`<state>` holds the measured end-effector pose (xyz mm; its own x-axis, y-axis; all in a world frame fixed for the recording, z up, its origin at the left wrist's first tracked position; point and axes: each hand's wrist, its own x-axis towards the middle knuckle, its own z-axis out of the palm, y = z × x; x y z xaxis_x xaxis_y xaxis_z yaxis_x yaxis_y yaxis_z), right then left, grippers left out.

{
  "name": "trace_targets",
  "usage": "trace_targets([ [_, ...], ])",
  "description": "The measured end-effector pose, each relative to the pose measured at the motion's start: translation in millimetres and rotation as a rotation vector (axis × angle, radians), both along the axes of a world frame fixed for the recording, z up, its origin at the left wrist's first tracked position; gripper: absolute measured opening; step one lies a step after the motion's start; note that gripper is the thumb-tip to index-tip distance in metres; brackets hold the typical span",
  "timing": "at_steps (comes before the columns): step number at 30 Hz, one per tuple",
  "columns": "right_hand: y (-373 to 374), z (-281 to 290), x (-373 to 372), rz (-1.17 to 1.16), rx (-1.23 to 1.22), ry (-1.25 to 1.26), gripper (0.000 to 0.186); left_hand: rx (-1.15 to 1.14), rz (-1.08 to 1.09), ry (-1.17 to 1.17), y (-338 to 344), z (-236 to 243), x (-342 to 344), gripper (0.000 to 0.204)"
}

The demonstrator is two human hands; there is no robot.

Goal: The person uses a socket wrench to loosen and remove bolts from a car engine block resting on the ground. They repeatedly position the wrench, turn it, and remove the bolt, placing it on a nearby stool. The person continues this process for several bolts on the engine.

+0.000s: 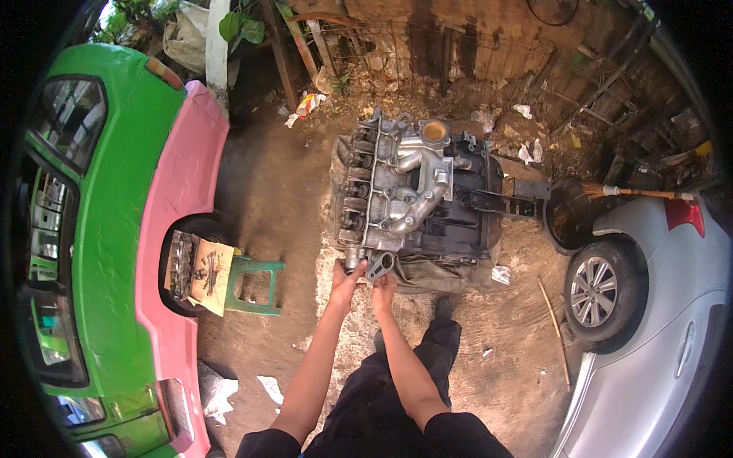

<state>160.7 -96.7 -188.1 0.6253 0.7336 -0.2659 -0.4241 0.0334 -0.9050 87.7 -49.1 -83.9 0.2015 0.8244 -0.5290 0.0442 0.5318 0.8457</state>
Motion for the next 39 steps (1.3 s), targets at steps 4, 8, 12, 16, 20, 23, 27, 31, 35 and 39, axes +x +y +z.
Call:
trace_targets([
  [4, -22, 40, 61, 0.148, -0.336, -1.418, 0.015, 0.027, 0.036, -0.01, -2, 6, 2, 0.061],
  [8, -38, 78, 72, 0.197, -0.215, -1.464, 0.025, 0.036, 0.065, -0.056, -4, 3, 3, 0.062],
  [12, -50, 73, 65, 0.295, -0.356, -0.938, 0.037, 0.042, 0.072, -0.063, -3, 0, 3, 0.061],
  [16, -40, 35, 42, 0.235, -0.152, -0.034, 0.064, 0.017, 0.027, -0.002, 0, 1, 1, 0.061],
  [20, -22, 7, 11, 0.032, 0.05, 0.262, 0.055, 0.029, 0.008, 0.025, 1, 6, 1, 0.062],
  [23, -15, 4, 2, 0.022, 0.085, 0.278, 0.047, -0.022, 0.0, 0.036, 0, 11, 1, 0.061],
  [27, -10, 7, -4, -0.074, 0.169, 0.216, 0.04, -0.027, 0.004, 0.065, 1, 15, 2, 0.061],
  [31, -9, 5, -8, -0.074, 0.184, 0.194, 0.034, -0.056, 0.003, 0.075, 3, 11, 2, 0.062],
  [35, -8, 3, -11, -0.1, 0.16, 0.166, 0.03, -0.043, 0.007, 0.044, 3, 7, 1, 0.064],
  [39, -4, 1, -11, -0.123, 0.171, 0.162, 0.03, -0.038, 0.003, 0.064, 3, 10, 1, 0.064],
])
